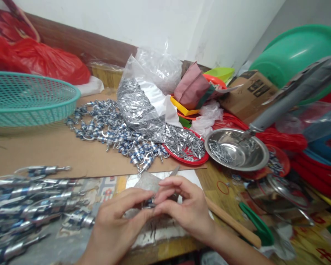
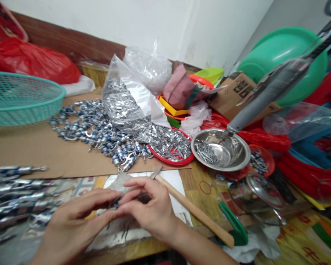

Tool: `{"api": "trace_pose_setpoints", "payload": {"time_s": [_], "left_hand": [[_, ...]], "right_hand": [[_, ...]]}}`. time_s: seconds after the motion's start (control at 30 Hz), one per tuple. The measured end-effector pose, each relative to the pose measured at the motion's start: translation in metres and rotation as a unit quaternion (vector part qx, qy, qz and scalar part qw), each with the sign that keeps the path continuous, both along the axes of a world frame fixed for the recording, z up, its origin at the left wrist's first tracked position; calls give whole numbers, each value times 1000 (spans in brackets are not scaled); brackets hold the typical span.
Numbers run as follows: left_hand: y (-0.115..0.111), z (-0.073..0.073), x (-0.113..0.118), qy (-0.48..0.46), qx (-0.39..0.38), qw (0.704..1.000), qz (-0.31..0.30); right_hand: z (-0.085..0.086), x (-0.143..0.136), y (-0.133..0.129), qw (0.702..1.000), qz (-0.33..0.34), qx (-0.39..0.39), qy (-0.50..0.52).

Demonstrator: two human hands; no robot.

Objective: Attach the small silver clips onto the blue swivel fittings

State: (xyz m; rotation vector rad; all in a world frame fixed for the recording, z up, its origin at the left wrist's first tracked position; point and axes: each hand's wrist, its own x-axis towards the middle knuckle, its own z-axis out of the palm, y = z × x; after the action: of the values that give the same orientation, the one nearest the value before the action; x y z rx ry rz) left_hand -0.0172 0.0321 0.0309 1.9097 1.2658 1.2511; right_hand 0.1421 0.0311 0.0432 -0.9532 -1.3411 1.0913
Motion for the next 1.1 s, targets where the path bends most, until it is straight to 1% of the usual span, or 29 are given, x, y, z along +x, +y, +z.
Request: {"api": "trace_pose_setpoints", "payload": {"time_s": [0.1, 0.17, 0.27, 0.37, 0.7, 0.77, 0.9, 0.97, 1.0, 1.03, 1.07, 1.1], "left_hand": [[1, 2, -2, -6, 35, 999, -2], [0, 2, -4, -7, 47, 999, -1], [-3, 2, -3, 7, 41, 999, 11], [-4, 1, -1, 7, 42, 999, 26], [-2, 1, -1, -10, 61, 998, -32], [-3, 0, 0, -17, 50, 998, -41], [-5, 0, 1, -41, -14, 998, -54], [-5, 1, 1, -62, -54, 995, -62], [-6, 2, 1, -76, -75, 992, -62], [-6, 3, 2, -93, -97, 989, -58], [-6, 4, 2, -112, -119, 985, -51], [-6, 5, 2, -131, -139, 981, -43]], "right_hand": [[2, -2, -2, 999, 12, -28, 19], [3, -2, -4, 1000, 3, -4, 31], [4, -2, -3, 999, -26, 33, 32], [3, 0, -1, 999, -26, 24, 21], [-2, 0, -4, 999, -26, -23, 32], [-2, 0, -4, 999, -23, -25, 35], [-4, 2, -6, 999, -27, -13, 16], [-4, 4, -7, 1000, -21, 19, -10], [-3, 6, -7, 998, -18, 56, -32], [-2, 9, -8, 992, -16, 108, -64], [-2, 12, -9, 979, -16, 172, -106], [-1, 16, -10, 959, -16, 237, -154]]}}
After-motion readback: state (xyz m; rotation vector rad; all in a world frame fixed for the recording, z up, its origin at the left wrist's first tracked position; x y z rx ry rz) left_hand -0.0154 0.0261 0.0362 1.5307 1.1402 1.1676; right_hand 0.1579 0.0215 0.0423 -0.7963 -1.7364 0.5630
